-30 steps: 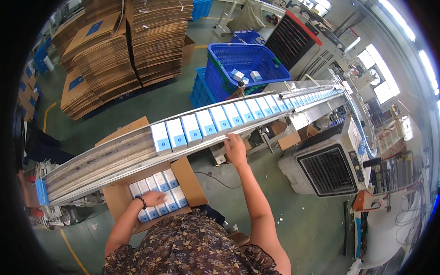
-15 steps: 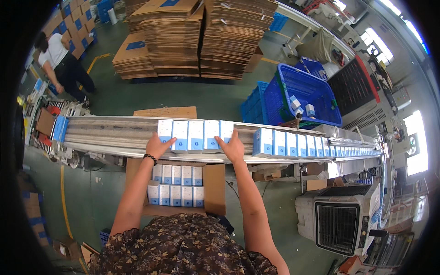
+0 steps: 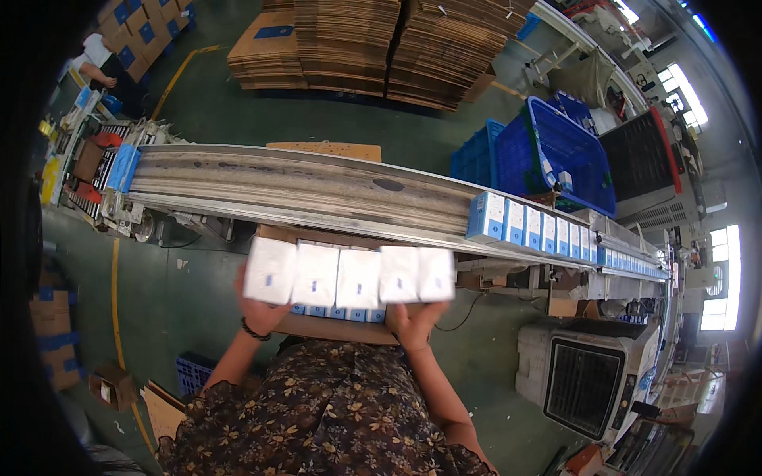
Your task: The person picks up boxes from a conveyor belt and places them into larger cardboard shipping containers, then moves the containers to a taping machine and stacks them onto a pallet.
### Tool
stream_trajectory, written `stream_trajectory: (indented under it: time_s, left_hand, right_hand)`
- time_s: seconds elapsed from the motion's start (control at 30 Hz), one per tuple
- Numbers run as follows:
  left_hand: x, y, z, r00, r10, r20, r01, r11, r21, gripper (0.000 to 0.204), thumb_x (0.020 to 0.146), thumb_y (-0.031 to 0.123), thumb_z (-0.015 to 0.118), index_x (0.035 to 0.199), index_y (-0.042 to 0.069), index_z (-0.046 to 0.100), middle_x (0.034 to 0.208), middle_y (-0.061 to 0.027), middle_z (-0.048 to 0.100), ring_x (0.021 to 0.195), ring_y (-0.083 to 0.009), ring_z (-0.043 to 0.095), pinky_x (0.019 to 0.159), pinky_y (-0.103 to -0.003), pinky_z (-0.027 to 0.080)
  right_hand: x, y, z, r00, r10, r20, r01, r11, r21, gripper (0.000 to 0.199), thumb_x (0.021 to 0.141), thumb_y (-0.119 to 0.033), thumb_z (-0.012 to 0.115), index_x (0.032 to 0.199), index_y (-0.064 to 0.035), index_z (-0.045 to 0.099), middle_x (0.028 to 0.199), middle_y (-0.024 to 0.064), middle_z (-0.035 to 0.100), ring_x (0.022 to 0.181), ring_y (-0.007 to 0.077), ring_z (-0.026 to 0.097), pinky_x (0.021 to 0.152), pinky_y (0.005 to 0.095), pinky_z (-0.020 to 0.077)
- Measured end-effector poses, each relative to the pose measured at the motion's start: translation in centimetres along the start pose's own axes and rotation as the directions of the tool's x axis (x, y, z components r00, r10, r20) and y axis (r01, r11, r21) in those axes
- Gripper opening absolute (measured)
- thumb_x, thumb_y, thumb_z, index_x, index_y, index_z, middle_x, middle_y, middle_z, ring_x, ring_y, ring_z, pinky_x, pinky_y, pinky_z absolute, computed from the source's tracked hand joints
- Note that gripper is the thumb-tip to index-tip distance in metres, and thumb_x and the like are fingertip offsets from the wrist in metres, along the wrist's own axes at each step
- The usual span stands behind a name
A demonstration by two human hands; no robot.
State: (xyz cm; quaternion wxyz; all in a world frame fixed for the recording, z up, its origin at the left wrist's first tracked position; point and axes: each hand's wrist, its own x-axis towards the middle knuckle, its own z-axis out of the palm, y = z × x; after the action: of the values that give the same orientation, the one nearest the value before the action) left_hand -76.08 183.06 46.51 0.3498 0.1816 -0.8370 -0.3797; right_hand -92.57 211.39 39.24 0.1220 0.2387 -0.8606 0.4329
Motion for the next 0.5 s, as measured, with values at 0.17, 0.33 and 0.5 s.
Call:
stream_trajectory:
  time_s: [0.17, 0.33, 0.5]
  left_hand:
    - [-5.1, -8.7, 4.5, 0.421, -0.569, 0.707, -0.052, 0.763, 0.645, 0.094, 0.085, 0.044, 0.068, 0.15, -0.003, 0.02, 0.155, -0.0287, 0.017, 0.141, -0.0436, 0.024, 0.114, -0.045, 0.029]
    - [-3.5, -7.8, 6.9, 0.335, -0.529, 0.78, -0.101, 0.803, 0.587, 0.094, 0.087, 0.05, 0.063, 0.152, 0.0, 0.017, 0.157, -0.0284, 0.007, 0.144, -0.0462, 0.013, 0.116, -0.05, 0.022]
    - [-0.6, -10.4, 9.3, 0.257, -0.657, 0.709, -0.28, 0.652, 0.705, 0.096, 0.085, 0.049, 0.066, 0.154, 0.009, 0.014, 0.157, -0.0283, -0.001, 0.143, -0.0501, 0.01, 0.117, -0.049, 0.022]
  right_hand:
    - [-1.4, 2.8, 1.3, 0.619, 0.079, 0.781, 0.421, 0.806, -0.415, 0.071, 0.082, -0.037, 0.071, 0.137, 0.0008, 0.046, 0.141, 0.0281, 0.041, 0.127, 0.044, 0.044, 0.102, 0.0439, 0.0411]
    - [-0.2, 0.8, 5.7, 0.55, 0.137, 0.824, 0.119, 0.964, -0.239, 0.068, 0.086, -0.044, 0.065, 0.142, -0.0133, 0.044, 0.141, 0.0344, 0.038, 0.129, 0.0498, 0.04, 0.106, 0.0481, 0.0377]
    - [1.4, 3.3, 12.8, 0.466, 0.3, 0.832, 0.336, 0.81, -0.481, 0.086, 0.086, -0.063, 0.056, 0.152, -0.0159, 0.027, 0.15, 0.0375, 0.018, 0.14, 0.0537, 0.018, 0.115, 0.0523, 0.0201]
